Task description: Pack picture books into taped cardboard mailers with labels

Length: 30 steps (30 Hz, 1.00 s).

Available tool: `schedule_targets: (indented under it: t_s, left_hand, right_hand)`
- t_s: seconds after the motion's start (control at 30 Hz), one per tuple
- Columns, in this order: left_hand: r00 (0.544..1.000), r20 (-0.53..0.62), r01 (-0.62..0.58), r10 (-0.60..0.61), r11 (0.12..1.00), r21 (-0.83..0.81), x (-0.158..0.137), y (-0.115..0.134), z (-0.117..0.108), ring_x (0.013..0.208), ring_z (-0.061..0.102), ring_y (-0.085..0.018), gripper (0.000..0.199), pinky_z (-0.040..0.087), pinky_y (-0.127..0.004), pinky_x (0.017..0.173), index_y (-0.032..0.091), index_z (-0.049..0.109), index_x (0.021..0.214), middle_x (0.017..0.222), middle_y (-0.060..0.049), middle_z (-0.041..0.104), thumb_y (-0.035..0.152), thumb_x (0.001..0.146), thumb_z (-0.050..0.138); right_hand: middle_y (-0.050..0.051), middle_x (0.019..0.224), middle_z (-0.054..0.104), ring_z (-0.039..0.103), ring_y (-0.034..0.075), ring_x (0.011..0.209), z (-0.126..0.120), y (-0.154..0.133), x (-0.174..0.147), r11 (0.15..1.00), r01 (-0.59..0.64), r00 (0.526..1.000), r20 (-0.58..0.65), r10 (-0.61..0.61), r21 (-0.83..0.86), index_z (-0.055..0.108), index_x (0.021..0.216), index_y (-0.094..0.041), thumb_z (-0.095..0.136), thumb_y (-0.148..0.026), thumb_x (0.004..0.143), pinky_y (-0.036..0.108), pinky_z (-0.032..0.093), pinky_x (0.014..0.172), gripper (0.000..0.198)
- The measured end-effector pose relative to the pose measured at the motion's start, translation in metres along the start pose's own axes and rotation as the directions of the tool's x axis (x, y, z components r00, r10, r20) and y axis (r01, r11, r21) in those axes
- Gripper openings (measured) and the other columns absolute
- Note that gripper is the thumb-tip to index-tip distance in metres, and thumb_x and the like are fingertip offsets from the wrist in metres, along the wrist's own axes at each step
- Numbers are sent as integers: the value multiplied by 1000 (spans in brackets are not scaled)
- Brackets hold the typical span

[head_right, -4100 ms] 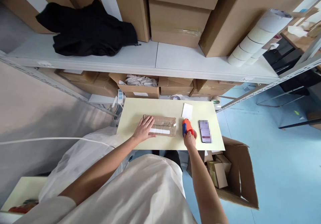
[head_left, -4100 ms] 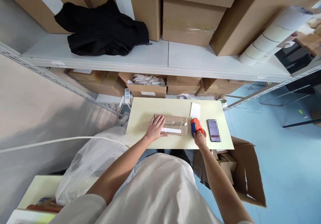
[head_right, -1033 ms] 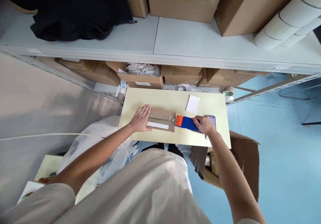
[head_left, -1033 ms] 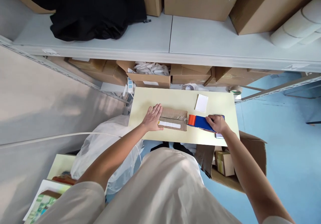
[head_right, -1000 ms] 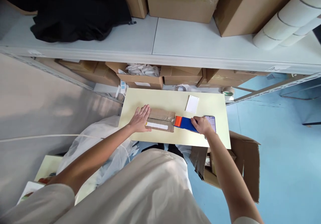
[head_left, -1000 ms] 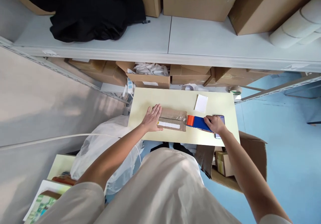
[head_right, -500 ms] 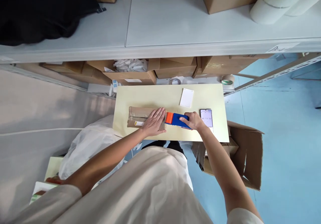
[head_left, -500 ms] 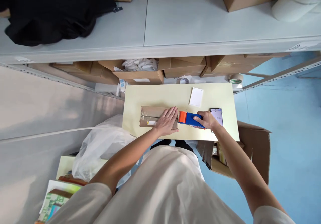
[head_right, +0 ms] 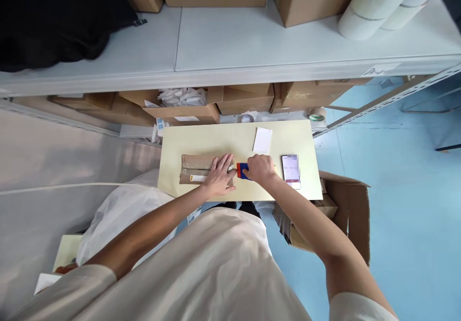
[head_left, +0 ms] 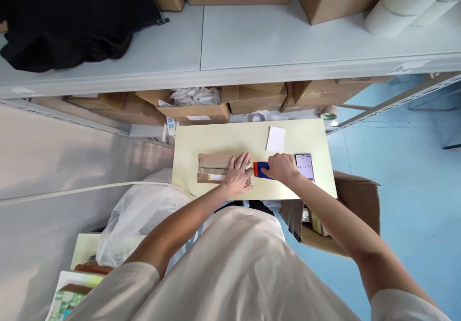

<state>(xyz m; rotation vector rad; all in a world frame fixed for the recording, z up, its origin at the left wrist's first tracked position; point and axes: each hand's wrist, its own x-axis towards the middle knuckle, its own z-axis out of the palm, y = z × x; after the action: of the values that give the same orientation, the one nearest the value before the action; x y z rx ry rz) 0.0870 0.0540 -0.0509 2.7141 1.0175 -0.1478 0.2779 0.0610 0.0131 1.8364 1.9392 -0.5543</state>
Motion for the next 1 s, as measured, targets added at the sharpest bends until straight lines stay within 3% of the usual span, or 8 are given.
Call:
schedule_targets:
  t_s: [0.2,0.37,0.53,0.63,0.73,0.8,0.9,1.0]
  left_hand:
    - [1000,-17,20,-20,1000,18,3,5,2,141,13,-38,61,13,-60,109,19,59,117,154,-19,19,52,67,69]
    - [999,-11,36,-35,999,12,3,7,8,143,8,-37,64,8,-61,110,20,56,124,155,-18,16,51,70,68]
    - [998,-28,55,-56,998,-37,-1,7,12,143,4,-36,66,5,-61,111,21,54,126,156,-16,14,51,69,69]
    - [999,-26,43,-47,990,-135,-3,2,11,143,1,-37,77,1,-60,111,19,51,130,156,-18,10,56,65,70]
    - [998,-52,1,-19,947,-321,-8,-11,7,143,-2,-38,102,5,-61,110,16,24,146,155,-22,-1,60,65,68]
    - [992,-123,-39,-17,895,-443,-17,-26,5,143,-4,-36,104,12,-58,111,15,6,150,155,-22,-9,61,73,60]
    - [949,-268,3,-166,855,-518,-44,-57,8,144,-6,-32,88,11,-56,112,17,4,150,156,-19,-9,57,84,47]
    - [812,-309,240,-496,765,-598,-79,-88,23,144,-5,-32,80,5,-58,112,17,11,149,157,-17,-1,53,86,45]
  right_hand:
    - [19,94,69,66,29,87,-5,-28,-5,999,-38,999,-39,38,-13,70,99,-12,53,-34,83,36,48,71,32]
    - [20,96,68,66,29,87,-7,-53,4,992,-124,992,-29,124,-2,70,97,-9,63,-18,75,37,50,71,25]
    - [23,97,68,66,31,92,6,-60,-6,980,-200,979,-40,199,-5,69,97,-6,59,-11,77,43,48,78,23]
    - [22,92,69,67,30,88,20,-47,-27,971,-240,969,-53,240,8,69,96,-7,53,-25,86,40,48,75,25]
    - [20,94,68,67,29,87,36,-26,-44,942,-304,934,-153,324,140,66,99,-11,41,-51,90,36,47,72,48]
    - [19,95,68,66,28,88,51,-14,-47,892,-360,892,-180,415,273,63,102,-11,35,-53,91,33,45,71,51]
    - [17,101,67,64,26,93,83,-7,-42,816,-394,853,-163,496,422,55,112,-10,34,-35,93,31,44,74,38]
    - [18,109,63,60,24,102,119,-13,-33,782,-376,844,-166,511,496,50,118,-8,38,-21,87,30,43,80,35]
